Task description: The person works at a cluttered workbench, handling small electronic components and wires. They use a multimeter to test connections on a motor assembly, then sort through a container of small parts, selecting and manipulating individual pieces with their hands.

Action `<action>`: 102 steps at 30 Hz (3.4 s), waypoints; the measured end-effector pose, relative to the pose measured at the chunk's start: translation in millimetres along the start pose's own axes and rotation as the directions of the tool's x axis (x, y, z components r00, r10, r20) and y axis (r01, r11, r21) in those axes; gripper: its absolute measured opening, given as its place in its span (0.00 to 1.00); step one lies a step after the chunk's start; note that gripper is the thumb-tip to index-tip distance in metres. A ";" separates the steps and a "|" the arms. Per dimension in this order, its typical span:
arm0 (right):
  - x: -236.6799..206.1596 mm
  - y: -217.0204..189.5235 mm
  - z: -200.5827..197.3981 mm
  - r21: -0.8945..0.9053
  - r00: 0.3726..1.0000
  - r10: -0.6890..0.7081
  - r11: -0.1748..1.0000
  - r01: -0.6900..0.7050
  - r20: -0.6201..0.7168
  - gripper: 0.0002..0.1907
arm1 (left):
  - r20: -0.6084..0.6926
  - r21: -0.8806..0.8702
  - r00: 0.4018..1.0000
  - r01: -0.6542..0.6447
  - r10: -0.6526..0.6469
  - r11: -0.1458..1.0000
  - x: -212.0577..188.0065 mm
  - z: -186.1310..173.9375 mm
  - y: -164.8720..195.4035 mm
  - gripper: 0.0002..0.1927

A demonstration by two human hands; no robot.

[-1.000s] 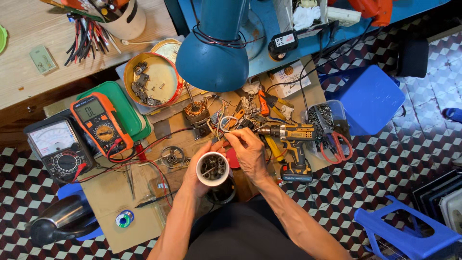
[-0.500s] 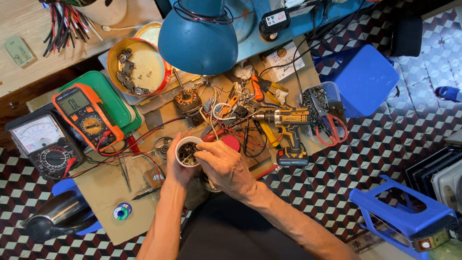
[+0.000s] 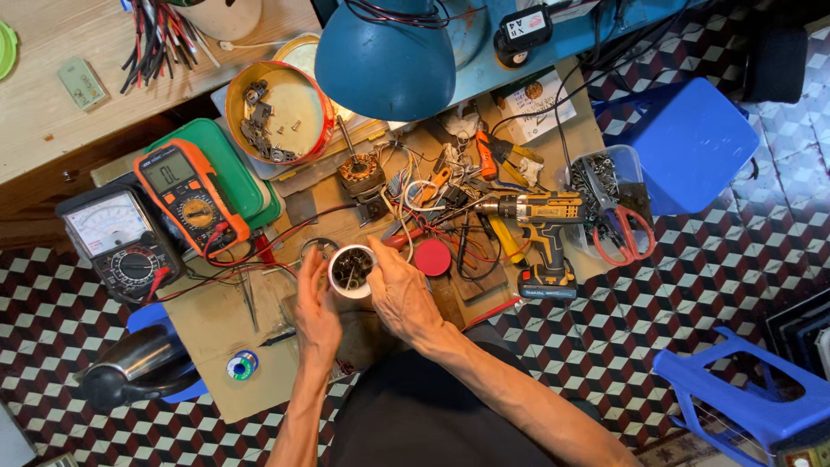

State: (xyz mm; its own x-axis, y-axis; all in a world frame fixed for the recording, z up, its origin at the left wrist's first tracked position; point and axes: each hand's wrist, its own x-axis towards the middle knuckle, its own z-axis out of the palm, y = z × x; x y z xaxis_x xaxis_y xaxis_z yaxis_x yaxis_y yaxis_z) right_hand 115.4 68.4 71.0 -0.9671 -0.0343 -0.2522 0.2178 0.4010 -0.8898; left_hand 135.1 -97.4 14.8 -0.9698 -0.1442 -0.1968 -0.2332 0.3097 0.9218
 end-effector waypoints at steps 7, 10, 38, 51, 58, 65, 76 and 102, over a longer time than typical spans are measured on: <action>11.2 4.3 -5.0 0.024 0.982 -0.127 0.992 0.124 0.141 0.24 | 0.102 -0.041 0.991 -0.086 0.090 0.995 -1.9 6.0 40.4 0.51; 24.1 23.0 -22.3 0.156 0.947 -0.080 0.987 0.032 0.313 0.21 | 0.039 -0.070 0.999 -0.014 0.017 0.997 0.0 5.6 38.9 0.44; 199.5 217.1 -152.3 -0.781 0.928 -0.153 0.505 0.368 0.339 0.04 | -0.305 -0.002 0.914 0.281 -0.268 0.960 5.2 -14.1 30.0 0.32; 195.5 214.4 -177.7 -0.703 0.821 0.187 0.637 0.317 0.540 0.08 | -0.239 0.012 0.932 0.285 -0.274 0.958 16.8 20.7 33.0 0.35; 184.8 219.8 -167.8 -0.614 0.965 0.073 0.783 0.101 0.252 0.11 | -0.223 0.083 0.945 0.264 -0.240 0.961 16.3 29.2 31.1 0.37; 213.7 232.4 -155.2 -0.753 0.913 -0.055 0.546 0.367 0.405 0.08 | -0.223 0.074 0.940 0.279 -0.257 0.957 17.3 30.0 34.1 0.36; 216.1 218.2 -147.2 -0.715 0.928 -0.043 0.624 0.314 0.370 0.08 | -0.239 -0.004 0.921 0.317 -0.309 0.948 15.1 26.7 35.9 0.32; -57.4 189.4 -102.0 -0.135 0.919 0.276 0.937 -0.322 -0.280 0.16 | -0.529 -0.170 0.844 -0.003 -0.088 0.985 -38.9 -125.5 -43.2 0.31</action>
State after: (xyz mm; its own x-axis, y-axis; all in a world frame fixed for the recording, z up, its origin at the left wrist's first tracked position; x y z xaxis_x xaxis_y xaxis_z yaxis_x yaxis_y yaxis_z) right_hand 198.7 239.7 -44.3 -0.8660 0.3357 -0.3707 0.4980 0.5107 -0.7008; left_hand 192.0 -223.2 24.5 -0.7601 -0.6459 -0.0712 -0.2143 0.1457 0.9658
